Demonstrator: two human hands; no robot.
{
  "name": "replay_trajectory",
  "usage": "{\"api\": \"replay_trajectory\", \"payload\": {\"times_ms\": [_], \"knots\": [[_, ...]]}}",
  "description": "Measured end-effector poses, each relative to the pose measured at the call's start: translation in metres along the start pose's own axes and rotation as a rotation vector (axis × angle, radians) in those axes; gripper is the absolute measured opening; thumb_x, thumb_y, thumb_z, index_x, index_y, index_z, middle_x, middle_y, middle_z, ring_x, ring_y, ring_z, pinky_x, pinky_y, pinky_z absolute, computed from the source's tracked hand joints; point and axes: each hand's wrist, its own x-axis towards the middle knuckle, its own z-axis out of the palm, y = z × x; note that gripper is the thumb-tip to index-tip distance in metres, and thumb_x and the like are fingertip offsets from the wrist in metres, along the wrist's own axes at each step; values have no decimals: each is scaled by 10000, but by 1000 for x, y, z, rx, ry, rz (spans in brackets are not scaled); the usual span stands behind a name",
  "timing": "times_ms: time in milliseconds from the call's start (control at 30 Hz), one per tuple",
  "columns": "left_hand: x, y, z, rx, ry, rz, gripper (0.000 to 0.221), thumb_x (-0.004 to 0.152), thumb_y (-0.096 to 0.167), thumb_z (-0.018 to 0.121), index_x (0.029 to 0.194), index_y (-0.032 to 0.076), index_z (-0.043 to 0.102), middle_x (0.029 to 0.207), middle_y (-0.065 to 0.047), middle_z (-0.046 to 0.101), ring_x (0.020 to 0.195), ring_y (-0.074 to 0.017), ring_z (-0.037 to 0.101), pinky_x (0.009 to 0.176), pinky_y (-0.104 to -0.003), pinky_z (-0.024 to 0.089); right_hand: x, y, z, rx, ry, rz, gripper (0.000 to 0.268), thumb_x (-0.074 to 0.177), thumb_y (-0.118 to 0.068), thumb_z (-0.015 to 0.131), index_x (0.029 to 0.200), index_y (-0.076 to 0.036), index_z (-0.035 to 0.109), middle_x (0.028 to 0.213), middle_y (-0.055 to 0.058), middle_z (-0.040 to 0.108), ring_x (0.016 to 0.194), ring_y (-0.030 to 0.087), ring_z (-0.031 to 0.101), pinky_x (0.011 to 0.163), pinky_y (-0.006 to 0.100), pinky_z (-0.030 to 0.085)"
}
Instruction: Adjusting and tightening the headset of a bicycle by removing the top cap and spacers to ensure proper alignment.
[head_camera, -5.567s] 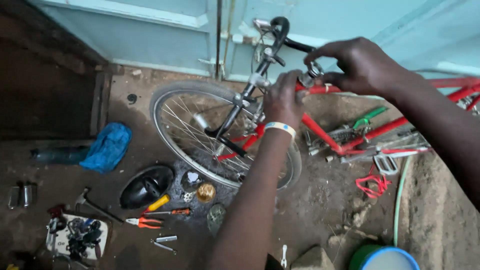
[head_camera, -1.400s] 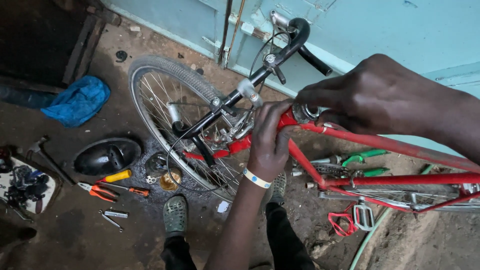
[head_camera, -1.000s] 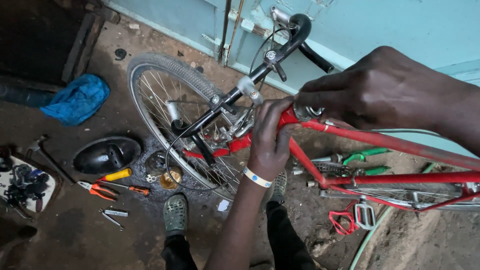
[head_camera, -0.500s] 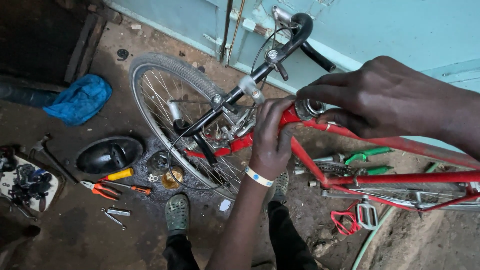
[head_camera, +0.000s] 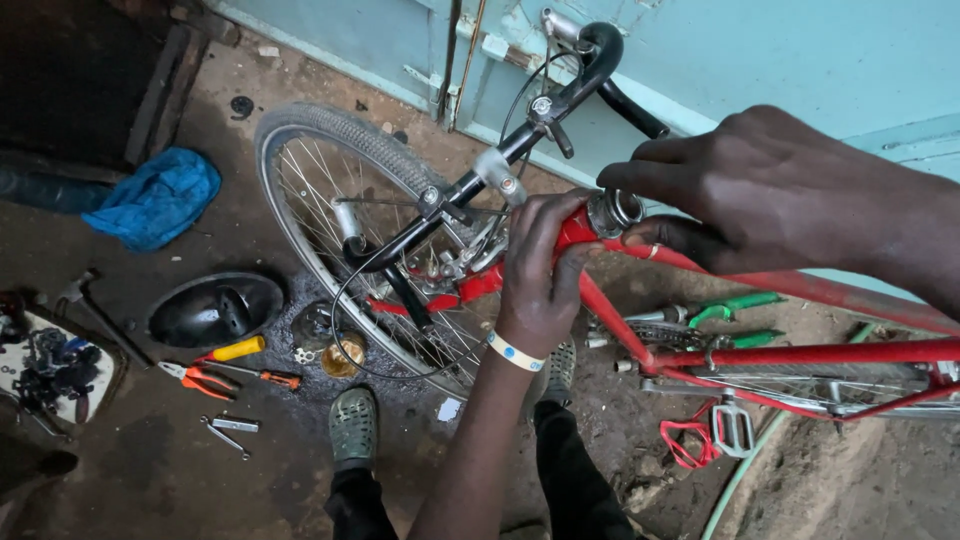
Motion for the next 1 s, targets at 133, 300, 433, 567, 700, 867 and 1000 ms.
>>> {"api": "replay_trajectory", "payload": {"times_ms": [133,300,433,567,700,867,1000], "knots": [[-1,1,0,-11,-3,-15,352,1097,302,447,1358,77,520,1253,-125,582,1152,-297,551,944,-449,472,-1,-2,2,55,-29,26,413,938,-378,554,1312,-204,524,1028,50,670,601,394,682,449,512,519],[-2,0,-1,-27,-17,-47,343,1079,222,417,1374,68,500,1272,-158,561,1194,-321,549,962,-464,515,-6,-6,-2,30,107,-89,495,986,-355,480,1430,-139,505,1262,108,615,362,346,564,360,449,414],[-4,-5,2,-24,-9,-37,349,1047,162,417,1373,71,504,1256,-149,565,1170,-309,548,961,-448,504,-7,-9,-5,-24,106,-86,531,930,-205,558,1453,-135,495,1258,108,608,336,283,538,361,411,410],[-3,-4,2,-21,-3,-40,336,1038,137,454,1363,69,505,1241,-141,562,1170,-313,544,978,-461,484,-12,-9,-7,174,122,95,500,974,-384,513,1400,-121,531,1256,60,656,412,353,675,439,480,489],[0,1,-2,-56,-24,-64,315,1059,176,460,1353,75,510,1243,-146,559,1184,-319,544,997,-478,482,-15,-7,-2,111,98,137,555,966,-468,472,1445,-188,509,1325,-2,671,596,400,742,496,491,553],[1,5,-4,-54,-9,-25,342,1038,112,411,1363,55,503,1237,-165,554,1188,-347,551,1024,-497,485,-10,-10,-1,-14,83,60,521,961,-400,509,1420,-153,508,1271,42,651,443,381,681,421,486,497],[0,5,-3,-59,-2,-29,330,1086,231,393,1348,66,508,1239,-162,565,1160,-327,558,974,-467,481,-9,-7,2,-150,64,-10,547,941,-372,517,1450,-175,484,1319,17,624,430,337,689,389,433,490]]}}
